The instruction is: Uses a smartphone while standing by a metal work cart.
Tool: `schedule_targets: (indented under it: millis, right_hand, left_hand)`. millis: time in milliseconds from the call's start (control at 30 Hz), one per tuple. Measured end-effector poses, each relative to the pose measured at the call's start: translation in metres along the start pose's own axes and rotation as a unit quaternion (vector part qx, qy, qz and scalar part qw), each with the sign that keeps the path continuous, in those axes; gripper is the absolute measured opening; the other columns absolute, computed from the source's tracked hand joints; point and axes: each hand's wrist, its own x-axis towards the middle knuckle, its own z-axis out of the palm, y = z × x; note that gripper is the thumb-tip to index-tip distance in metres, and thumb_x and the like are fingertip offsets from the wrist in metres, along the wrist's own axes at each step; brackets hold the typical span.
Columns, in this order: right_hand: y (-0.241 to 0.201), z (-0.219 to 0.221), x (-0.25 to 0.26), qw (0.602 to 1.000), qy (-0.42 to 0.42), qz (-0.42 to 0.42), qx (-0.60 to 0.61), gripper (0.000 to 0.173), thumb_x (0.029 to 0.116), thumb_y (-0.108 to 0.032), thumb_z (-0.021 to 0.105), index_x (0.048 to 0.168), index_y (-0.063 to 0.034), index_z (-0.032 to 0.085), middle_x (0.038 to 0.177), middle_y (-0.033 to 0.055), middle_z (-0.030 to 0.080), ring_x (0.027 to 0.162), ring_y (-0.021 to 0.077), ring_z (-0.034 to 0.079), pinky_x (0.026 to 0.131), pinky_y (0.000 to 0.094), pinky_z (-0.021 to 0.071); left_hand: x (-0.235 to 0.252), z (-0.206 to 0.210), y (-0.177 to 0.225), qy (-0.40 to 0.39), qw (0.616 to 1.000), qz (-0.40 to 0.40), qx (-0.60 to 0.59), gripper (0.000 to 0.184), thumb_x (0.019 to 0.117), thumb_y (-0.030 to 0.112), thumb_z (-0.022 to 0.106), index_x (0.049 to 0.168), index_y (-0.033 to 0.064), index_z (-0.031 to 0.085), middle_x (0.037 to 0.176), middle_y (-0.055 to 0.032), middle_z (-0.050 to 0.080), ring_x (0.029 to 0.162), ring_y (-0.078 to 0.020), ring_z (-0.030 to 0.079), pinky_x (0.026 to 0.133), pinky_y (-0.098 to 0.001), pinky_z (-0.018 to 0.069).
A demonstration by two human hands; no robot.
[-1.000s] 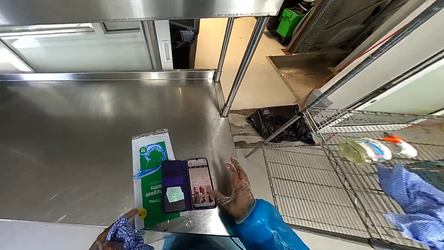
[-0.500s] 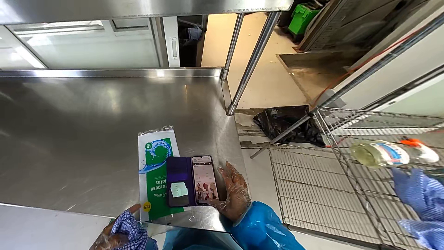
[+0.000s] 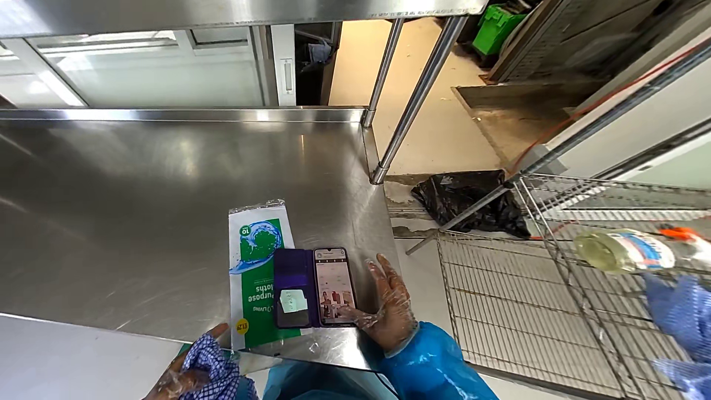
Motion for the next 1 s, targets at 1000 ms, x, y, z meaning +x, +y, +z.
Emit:
schedule_targets:
  millis: [1000]
  right_hand:
    - [0.002,-0.009,0.014,0.998,-0.036,-0.008,-0.054,0.116,0.0462,-0.045,0.097,0.144,0.0016,0.056,0.159,0.0335,0.034,0.143,0.0571,0.036,0.113,0.0720,0.0308]
  left_hand:
    - [0.000,-0.026,-0.002,-0.074,0.995,0.065,0.002,0.067,0.0875,0.030,0.074,0.146,0.0105,0.051,0.114,0.0057,0.073,0.095,-0.0018,0.069,0.087,-0.0224,0.0563]
